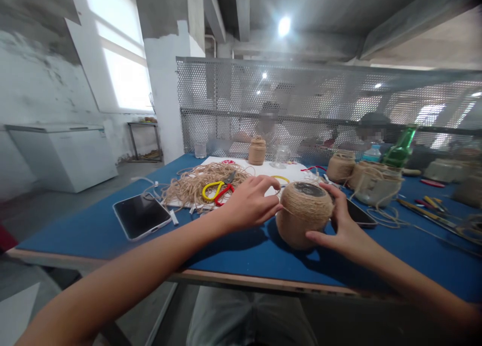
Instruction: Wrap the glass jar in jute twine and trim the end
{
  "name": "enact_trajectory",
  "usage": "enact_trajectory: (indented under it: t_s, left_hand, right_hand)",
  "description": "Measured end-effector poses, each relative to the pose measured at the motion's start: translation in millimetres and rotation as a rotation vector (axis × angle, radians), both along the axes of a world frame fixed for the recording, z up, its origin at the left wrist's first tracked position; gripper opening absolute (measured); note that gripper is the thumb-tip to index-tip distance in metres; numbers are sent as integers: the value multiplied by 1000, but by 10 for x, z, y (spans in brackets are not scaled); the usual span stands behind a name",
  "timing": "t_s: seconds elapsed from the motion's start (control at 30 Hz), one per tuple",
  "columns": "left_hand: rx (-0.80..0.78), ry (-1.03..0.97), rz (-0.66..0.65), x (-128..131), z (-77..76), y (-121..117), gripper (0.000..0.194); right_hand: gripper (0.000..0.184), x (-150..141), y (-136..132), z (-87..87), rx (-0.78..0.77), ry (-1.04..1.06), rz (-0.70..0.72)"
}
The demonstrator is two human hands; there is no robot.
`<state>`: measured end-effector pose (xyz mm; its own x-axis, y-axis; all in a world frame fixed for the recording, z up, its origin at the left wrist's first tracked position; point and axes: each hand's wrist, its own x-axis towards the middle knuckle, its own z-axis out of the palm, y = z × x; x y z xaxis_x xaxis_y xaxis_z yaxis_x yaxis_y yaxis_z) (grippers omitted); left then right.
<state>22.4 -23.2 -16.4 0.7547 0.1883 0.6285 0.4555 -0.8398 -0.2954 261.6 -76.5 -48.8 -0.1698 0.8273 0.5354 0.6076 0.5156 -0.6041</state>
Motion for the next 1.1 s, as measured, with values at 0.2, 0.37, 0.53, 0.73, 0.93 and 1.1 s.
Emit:
enact_trajectory:
  t_s: [0.2, 0.37, 0.53, 0.73, 0.93, 1.1]
  left_hand:
    - [-40, 29, 23, 27, -33, 16, 34]
    - [-25, 24, 14, 24, -29, 23, 33]
    - [47, -8, -92, -19, 30, -12, 27]
    - [75, 163, -232, -39, 20, -41, 26]
    - [133, 182, -227, -25, -54, -89, 26]
    - [187, 189, -173, -27, -77, -49, 24]
  right_hand:
    - [92, 5, -1, -6, -66, 74, 26]
    - [90, 50, 60, -27, -79, 104, 56]
    - [90, 84, 99, -43, -70, 97, 77]
    - [91, 92, 73, -38, -50, 56, 68]
    - [93, 113, 85, -42, -37, 24, 66]
    - [93, 124, 89, -42, -32, 8, 51]
